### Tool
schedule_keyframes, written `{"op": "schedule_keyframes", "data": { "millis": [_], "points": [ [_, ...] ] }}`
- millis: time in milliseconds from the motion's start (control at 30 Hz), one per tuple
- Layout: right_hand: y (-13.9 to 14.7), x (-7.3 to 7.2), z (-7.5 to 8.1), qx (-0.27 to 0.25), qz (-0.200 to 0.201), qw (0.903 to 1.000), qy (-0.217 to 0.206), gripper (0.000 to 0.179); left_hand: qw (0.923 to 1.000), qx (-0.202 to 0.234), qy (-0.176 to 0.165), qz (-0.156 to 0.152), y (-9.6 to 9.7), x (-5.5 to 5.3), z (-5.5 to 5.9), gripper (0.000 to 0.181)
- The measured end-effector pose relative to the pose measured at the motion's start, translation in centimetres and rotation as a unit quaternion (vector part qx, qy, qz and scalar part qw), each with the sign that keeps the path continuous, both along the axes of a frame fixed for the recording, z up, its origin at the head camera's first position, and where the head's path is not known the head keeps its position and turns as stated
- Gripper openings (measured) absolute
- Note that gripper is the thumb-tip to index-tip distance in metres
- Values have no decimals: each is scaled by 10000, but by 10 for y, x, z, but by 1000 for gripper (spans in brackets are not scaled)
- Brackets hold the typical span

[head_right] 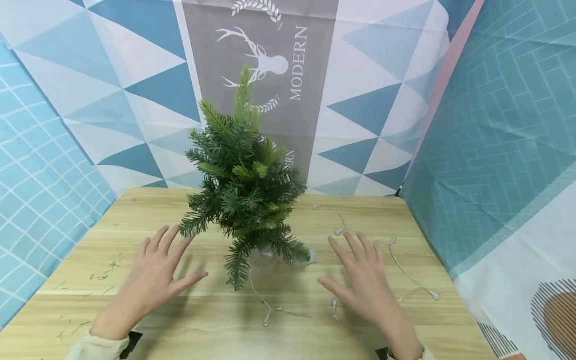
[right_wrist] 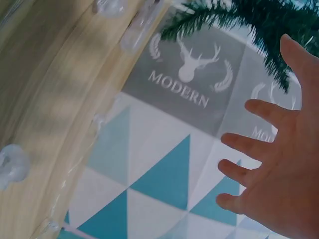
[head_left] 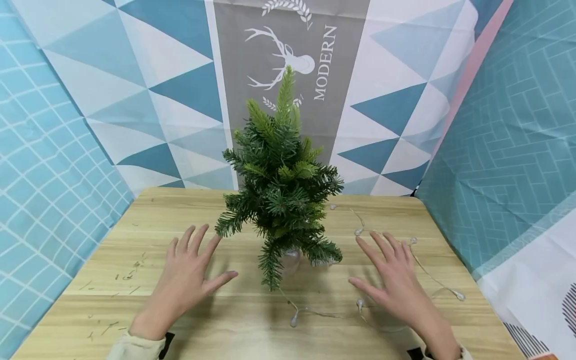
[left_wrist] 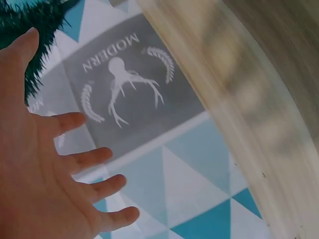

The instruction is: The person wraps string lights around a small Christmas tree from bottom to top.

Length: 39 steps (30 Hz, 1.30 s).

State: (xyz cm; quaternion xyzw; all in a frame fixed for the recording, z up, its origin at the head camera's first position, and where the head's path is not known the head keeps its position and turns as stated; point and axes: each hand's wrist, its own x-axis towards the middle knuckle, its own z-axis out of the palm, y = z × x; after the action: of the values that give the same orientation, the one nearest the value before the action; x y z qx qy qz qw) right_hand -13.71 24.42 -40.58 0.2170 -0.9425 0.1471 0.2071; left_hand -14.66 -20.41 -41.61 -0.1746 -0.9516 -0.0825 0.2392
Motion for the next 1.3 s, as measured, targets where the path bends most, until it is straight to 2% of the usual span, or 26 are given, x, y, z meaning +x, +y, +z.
{"op": "schedule_keyframes", "data": {
  "millis": [200,367,533,633,767,900,1000,1100,1167,1300],
  "points": [
    [-16,10,4,239,243,9990,-305,81,9992,-258,-180,-258,11,13,6,93],
    [-29,18,3,487,498,9972,-286,77,9973,-436,-254,-538,24,24,6,91],
    [-45,26,-3,814,647,9930,-568,81,9932,-601,-176,-977,44,34,3,88],
    [-54,28,-6,1025,756,9875,-933,80,9889,-684,-158,-1306,57,42,1,83],
    [-65,28,-8,1301,1047,9771,-1322,72,9825,-736,-442,-1651,74,51,-3,74],
    [-76,25,-6,1420,1470,9680,-1453,57,9739,-906,-791,-1928,91,57,-6,65],
    [-83,21,-4,1414,1703,9640,-1473,42,9659,-1147,-850,-2160,104,58,-6,59],
    [-89,17,-2,1477,1780,9602,-1564,28,9610,-1327,-669,-2334,116,55,-6,51],
    [-93,15,-1,1495,1791,9564,-1755,21,9578,-1513,-384,-2412,125,53,-6,50],
    [-96,9,-8,1544,1802,9460,-2210,15,9552,-1949,274,-2212,142,55,-12,48]
  ]
}}
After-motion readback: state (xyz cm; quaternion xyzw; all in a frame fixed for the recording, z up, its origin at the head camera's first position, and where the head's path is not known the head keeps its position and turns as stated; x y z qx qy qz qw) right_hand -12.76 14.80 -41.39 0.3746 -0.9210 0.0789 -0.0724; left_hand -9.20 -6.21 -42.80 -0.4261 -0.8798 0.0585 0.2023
